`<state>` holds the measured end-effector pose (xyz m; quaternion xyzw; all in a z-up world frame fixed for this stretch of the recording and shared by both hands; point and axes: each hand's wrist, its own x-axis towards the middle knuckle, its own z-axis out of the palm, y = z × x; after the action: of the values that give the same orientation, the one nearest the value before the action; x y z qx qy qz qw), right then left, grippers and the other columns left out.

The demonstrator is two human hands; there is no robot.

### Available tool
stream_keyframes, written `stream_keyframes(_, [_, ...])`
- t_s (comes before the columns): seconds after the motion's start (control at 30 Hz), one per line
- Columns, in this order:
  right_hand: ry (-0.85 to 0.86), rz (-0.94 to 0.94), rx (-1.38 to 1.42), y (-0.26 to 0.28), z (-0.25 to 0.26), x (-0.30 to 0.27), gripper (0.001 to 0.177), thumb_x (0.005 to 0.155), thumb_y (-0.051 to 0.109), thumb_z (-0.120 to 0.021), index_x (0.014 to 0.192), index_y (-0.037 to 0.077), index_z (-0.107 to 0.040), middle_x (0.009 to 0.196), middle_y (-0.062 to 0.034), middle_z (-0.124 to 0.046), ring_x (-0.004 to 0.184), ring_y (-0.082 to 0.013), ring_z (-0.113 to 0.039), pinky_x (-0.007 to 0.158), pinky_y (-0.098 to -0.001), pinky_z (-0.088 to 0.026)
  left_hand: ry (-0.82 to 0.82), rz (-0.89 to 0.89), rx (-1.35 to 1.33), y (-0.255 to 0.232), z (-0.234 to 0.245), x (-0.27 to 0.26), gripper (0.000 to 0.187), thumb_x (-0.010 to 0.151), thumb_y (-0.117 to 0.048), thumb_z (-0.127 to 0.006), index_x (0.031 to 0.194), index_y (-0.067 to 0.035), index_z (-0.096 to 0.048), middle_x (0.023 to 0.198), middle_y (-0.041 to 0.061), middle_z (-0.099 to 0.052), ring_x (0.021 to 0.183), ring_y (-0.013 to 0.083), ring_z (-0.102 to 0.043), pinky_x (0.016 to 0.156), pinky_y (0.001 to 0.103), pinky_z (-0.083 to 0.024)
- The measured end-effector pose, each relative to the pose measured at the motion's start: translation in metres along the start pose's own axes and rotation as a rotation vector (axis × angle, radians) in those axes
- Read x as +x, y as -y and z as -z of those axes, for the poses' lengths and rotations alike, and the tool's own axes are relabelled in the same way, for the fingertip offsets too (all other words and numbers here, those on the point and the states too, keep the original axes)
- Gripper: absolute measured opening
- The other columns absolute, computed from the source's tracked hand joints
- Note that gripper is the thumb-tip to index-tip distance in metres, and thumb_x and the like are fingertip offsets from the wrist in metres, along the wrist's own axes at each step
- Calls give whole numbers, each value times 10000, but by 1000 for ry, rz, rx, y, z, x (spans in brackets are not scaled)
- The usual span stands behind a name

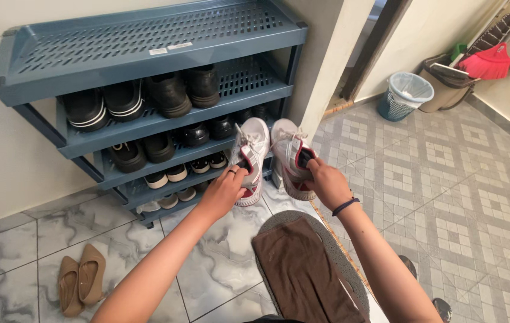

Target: The person picks up multiple pairs of shoes from the floor and places them onto a blue plastic shoe rack. The shoes include black loafers, beige flats, black sneakers, and white sneakers. The person arranges them on the shelves by hand.

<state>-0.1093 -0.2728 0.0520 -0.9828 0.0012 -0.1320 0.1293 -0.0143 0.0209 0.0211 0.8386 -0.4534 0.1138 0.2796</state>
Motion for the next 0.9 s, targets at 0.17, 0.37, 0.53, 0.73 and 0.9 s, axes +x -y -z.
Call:
stream_keyframes(0.17, [-78,-6,-2,15,26,2,351,785,165,-790,1011,38,-553,1036,-152,-633,873,-402,-663,717,-497,-542,-73,-52,75,-6,16,-2,487,822,-152,-783,1223,-40,-532,1203,158,-591,1183,369,-582,902,441,-539])
stream_keyframes(0.37, [-156,66,-56,25,44,14,341,784,153,-782,991,38,-537,1051,-150,-621,868,-396,-659,712,-501,-537,-150,-114,141,-15,30,10,493,836,-160,-780,1238,-26,-529,1198,180,-597,1200,388,-582,913,436,-544])
stream_keyframes(0.53, [-178,85,-69,29,51,26,326,799,151,-772,988,41,-531,1051,-148,-619,875,-393,-661,717,-504,-534,-248,-145,184,-15,41,28,514,813,-148,-786,1238,-21,-526,1182,181,-600,1186,397,-582,934,441,-551])
stream_keyframes(0.73, [-166,73,-36,29,56,47,332,810,150,-767,1001,28,-525,1081,-156,-615,892,-411,-657,721,-507,-533,-257,-95,182,-4,50,61,509,799,-110,-791,1219,-12,-522,1164,179,-595,1140,374,-600,878,431,-563])
stream_keyframes(0.9, [-201,110,9,25,49,70,331,799,136,-764,999,22,-526,1087,-164,-615,906,-420,-654,730,-506,-534,-259,-45,197,9,53,93,500,786,-89,-794,1202,-17,-527,1163,170,-592,1120,356,-610,842,417,-570])
